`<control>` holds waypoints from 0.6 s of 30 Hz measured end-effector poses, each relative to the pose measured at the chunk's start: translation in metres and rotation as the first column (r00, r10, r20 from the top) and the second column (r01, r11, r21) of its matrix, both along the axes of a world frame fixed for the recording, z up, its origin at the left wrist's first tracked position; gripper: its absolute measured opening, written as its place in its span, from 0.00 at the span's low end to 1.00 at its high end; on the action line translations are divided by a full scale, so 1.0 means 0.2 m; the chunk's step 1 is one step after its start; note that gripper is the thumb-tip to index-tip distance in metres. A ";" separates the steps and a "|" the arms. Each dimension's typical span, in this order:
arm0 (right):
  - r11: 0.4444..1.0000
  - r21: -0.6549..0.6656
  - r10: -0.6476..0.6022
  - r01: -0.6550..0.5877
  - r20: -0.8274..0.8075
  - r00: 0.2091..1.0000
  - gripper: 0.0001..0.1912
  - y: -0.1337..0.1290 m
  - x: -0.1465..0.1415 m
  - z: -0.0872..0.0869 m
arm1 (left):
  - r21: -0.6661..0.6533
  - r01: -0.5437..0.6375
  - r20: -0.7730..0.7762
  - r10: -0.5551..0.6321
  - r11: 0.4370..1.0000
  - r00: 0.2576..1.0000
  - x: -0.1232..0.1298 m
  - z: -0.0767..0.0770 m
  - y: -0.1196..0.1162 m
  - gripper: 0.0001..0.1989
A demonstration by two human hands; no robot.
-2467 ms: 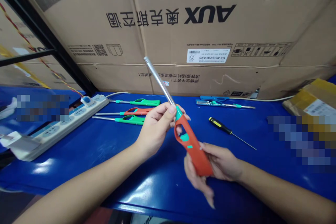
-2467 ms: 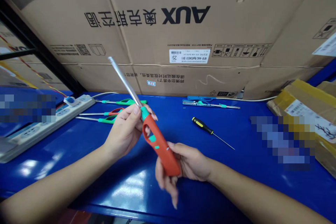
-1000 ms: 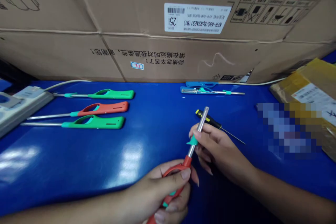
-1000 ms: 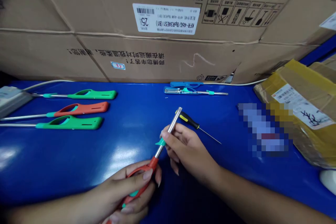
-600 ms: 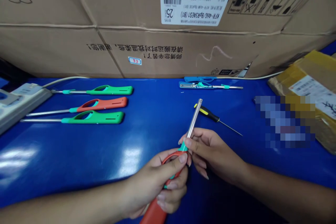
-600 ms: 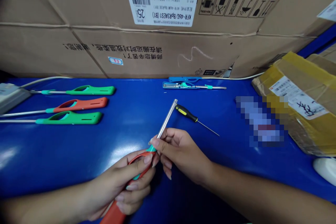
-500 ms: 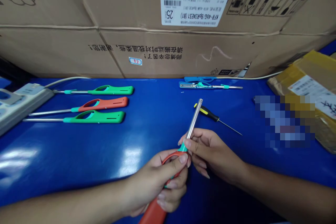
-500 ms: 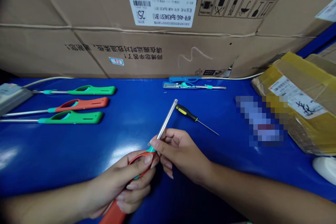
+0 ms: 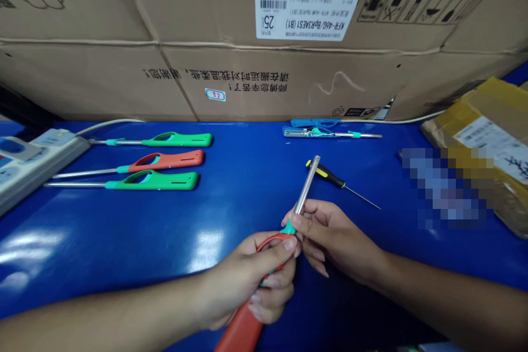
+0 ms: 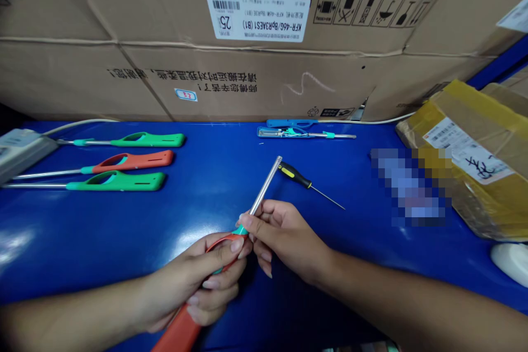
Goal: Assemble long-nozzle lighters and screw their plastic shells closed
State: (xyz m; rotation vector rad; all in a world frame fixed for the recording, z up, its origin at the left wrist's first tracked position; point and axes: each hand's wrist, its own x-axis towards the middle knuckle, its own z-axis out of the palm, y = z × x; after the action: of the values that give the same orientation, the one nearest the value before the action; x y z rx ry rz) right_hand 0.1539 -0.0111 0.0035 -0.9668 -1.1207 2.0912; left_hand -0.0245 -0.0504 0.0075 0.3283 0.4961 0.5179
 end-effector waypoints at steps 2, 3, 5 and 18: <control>1.000 -0.008 -0.025 0.026 0.032 0.999 0.20 0.00 0.00 0.00 | -0.021 -0.001 0.010 0.001 1.000 1.000 0.00 0.00 0.01 0.13; 0.999 -0.014 -0.041 0.042 0.042 0.998 0.20 0.00 0.00 0.00 | -0.024 0.004 0.014 -0.004 1.000 1.000 0.00 0.00 0.02 0.13; 0.998 -0.026 -0.057 0.058 0.049 0.997 0.20 0.00 -0.01 0.01 | -0.024 0.017 0.018 -0.016 1.000 1.000 -0.01 0.00 0.03 0.13; 1.000 0.021 0.001 -0.002 0.052 0.999 0.18 0.00 0.01 -0.02 | -0.042 0.036 0.086 -0.032 0.998 0.996 -0.02 -0.03 0.02 0.10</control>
State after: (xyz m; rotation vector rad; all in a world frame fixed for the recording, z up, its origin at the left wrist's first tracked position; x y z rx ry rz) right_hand 0.1557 -0.0119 0.0001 -1.0156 -1.1677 2.0622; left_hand -0.0293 -0.0469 0.0024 0.2710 0.4178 0.4854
